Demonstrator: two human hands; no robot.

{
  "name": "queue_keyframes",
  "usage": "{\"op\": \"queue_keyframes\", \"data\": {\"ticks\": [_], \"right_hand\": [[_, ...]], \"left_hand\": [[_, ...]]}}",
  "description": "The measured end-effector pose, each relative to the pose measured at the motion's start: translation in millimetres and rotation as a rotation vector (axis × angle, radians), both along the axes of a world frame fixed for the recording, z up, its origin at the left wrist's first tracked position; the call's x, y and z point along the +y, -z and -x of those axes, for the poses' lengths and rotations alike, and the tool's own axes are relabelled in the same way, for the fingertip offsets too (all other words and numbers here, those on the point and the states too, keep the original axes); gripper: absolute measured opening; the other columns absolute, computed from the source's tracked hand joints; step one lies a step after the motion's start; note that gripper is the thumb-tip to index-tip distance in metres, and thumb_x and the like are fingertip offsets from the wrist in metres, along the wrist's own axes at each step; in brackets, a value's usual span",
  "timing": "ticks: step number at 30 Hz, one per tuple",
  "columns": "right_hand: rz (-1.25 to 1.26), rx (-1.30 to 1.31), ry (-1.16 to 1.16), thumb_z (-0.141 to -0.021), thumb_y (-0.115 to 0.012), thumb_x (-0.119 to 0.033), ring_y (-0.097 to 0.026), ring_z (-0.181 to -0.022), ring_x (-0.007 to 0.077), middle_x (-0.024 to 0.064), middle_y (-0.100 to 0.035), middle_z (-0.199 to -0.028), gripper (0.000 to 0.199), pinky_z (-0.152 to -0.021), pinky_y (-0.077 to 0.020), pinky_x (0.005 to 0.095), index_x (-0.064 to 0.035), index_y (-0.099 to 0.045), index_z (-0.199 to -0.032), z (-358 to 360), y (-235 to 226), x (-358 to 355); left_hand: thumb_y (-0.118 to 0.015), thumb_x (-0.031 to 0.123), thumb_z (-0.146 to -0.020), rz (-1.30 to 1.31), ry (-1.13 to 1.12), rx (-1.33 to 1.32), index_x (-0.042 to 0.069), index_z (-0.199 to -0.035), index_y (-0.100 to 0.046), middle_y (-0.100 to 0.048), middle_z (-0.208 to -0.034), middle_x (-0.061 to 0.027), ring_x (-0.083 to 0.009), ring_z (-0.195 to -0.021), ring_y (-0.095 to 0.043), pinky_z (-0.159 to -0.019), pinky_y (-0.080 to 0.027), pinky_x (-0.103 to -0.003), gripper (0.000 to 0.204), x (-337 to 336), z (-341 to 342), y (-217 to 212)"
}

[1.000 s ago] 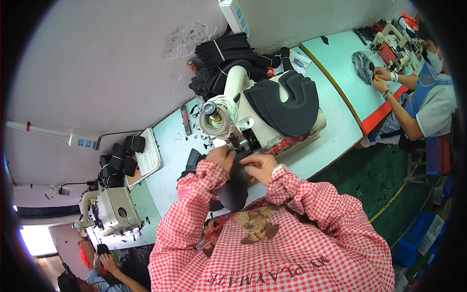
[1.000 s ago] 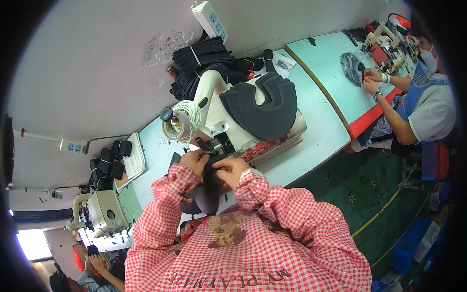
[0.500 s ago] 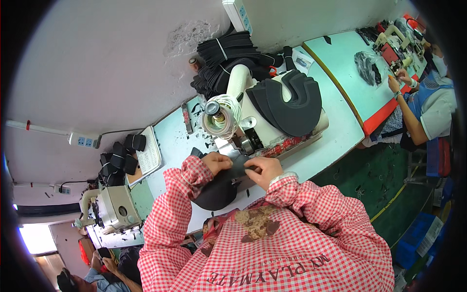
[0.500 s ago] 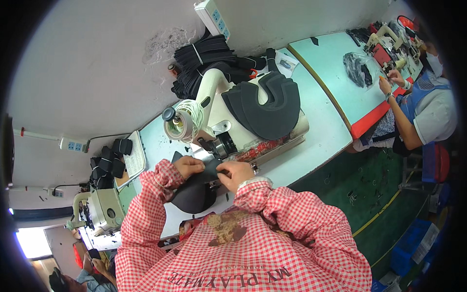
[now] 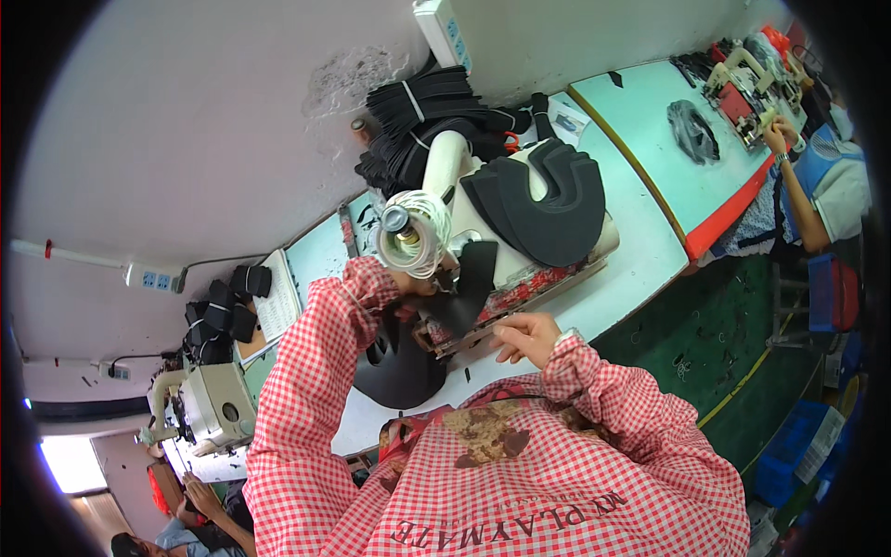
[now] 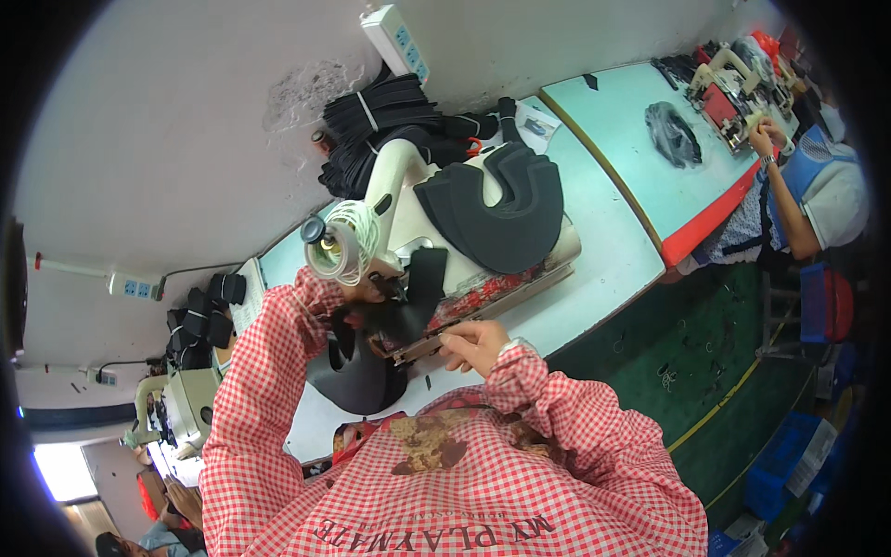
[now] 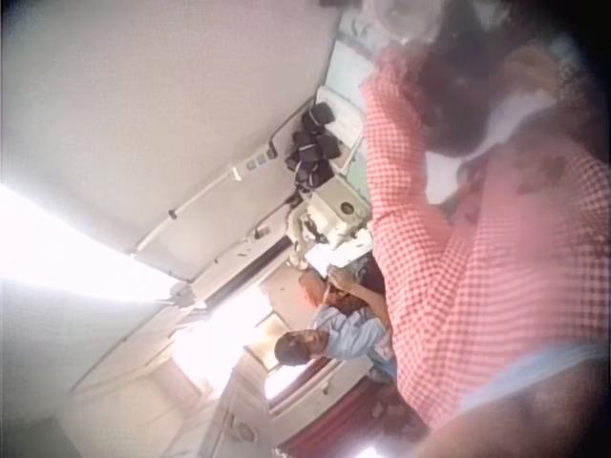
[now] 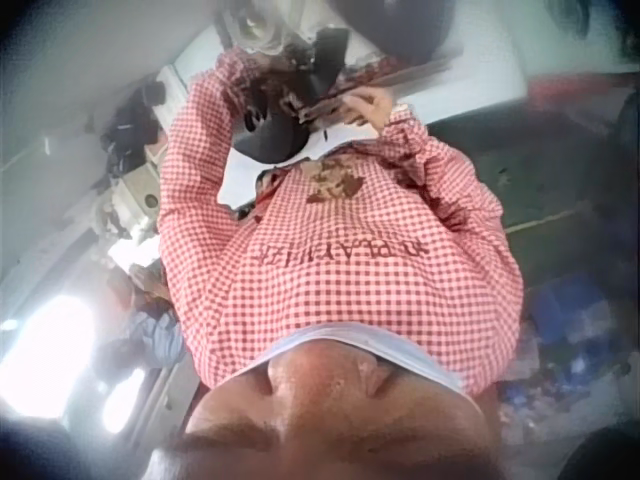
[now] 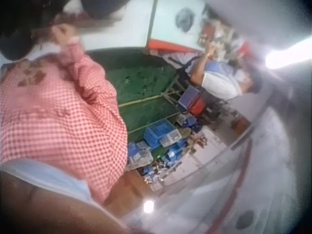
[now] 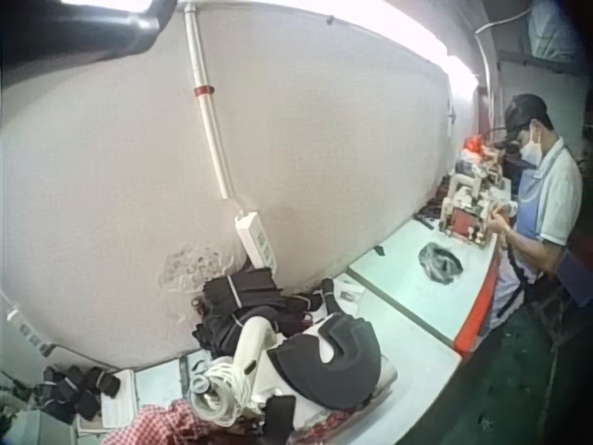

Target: The person stitches shoe parts together using an industrial sewing machine.

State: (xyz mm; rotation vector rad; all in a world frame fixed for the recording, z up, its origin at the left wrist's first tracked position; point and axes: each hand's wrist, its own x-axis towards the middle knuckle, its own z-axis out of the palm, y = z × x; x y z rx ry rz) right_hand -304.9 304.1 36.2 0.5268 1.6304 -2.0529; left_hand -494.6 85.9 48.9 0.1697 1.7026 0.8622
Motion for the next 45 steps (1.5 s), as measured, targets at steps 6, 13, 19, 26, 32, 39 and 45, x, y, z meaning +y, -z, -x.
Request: {"op": "queue_keyframes", "data": {"ticks": [6, 13, 19, 26, 32, 39, 45], "right_hand": [[-0.475, 0.509, 0.077, -0.083, -0.064, -0.026, -0.061, -0.07, 0.0154, 0.0128, -0.064, -0.079, 0.035, -0.064, -0.0477, 0.0274, 0.004, -0.06, -0.1, 26, -6, 17], [-1.027, 0.745, 0.044, -0.081, -0.061, -0.023, -0.056, -0.057, 0.0266, 0.0183, -0.059, -0.07, 0.026, -0.057, -0.0457, 0.0316, -0.0002, -0.061, -0.093, 78, -72, 25], [-0.496, 0.553, 0.324, -0.085, -0.058, -0.017, -0.046, -0.059, 0.0054, 0.004, -0.055, -0.062, 0.02, -0.054, -0.0417, 0.0257, 0.003, -0.06, -0.086, 32, -62, 35], [-0.23, 0.413, 0.521, -0.086, -0.058, -0.013, -0.053, -0.07, 0.0061, 0.0019, -0.062, -0.079, 0.019, -0.064, -0.0452, 0.0233, 0.0029, -0.062, -0.096, 13, -49, 31], [-0.206, 0.459, 0.601, -0.086, -0.058, -0.013, -0.054, -0.072, 0.0066, 0.0015, -0.062, -0.08, 0.019, -0.065, -0.0454, 0.0234, 0.0025, -0.061, -0.096, 8, -57, 36], [-0.323, 0.391, 0.349, -0.082, -0.059, -0.008, -0.051, -0.063, 0.0052, 0.0019, -0.06, -0.072, 0.017, -0.056, -0.0435, 0.0227, 0.0027, -0.06, -0.095, -18, -28, 10], [-0.25, 0.344, 0.332, -0.083, -0.057, -0.007, -0.052, -0.065, 0.0054, 0.0011, -0.061, -0.076, 0.017, -0.058, -0.0436, 0.0228, 0.0028, -0.059, -0.098, -16, -36, 17]], "left_hand": [[-0.052, 0.021, -0.089, -0.009, 0.025, -0.051, 0.002, -0.089, -0.062, -0.06, -0.063, -0.005, -0.0114, -0.046, -0.048, -0.043, -0.039, -0.025, 0.021, 14, 1, -5], [-0.045, 0.025, -0.093, 0.049, -0.089, 0.117, 0.002, -0.094, -0.056, -0.061, -0.065, -0.0082, -0.0116, -0.043, -0.049, -0.039, -0.039, -0.023, 0.025, 13, -40, -31], [-0.04, 0.031, -0.094, -0.366, -0.262, -0.271, -0.002, -0.113, -0.046, -0.064, -0.082, -0.0143, -0.0162, -0.044, -0.055, -0.041, -0.046, -0.024, 0.038, -5, -84, -16], [-0.034, 0.039, -0.095, -0.287, -0.155, -0.173, -0.003, -0.131, -0.032, -0.062, -0.101, -0.018, -0.0202, -0.051, -0.062, -0.042, -0.048, -0.025, 0.055, 2, -92, -31], [-0.04, 0.033, -0.095, -0.47, -0.401, -0.476, 0.0, -0.122, -0.036, -0.061, -0.099, -0.0219, -0.0239, -0.053, -0.063, -0.041, -0.048, -0.025, 0.043, 15, -112, -8], [-0.043, 0.02, -0.091, 0.118, -0.099, 0.388, -0.005, -0.091, -0.059, -0.058, -0.056, -0.0093, -0.018, -0.04, -0.055, -0.038, -0.044, -0.028, 0.03, 11, -70, -21], [-0.045, 0.021, -0.089, 0.093, -0.173, 0.32, -0.007, -0.093, -0.058, -0.059, -0.058, -0.0102, -0.016, -0.038, -0.053, -0.038, -0.044, -0.03, 0.031, 38, -56, -26]]}}
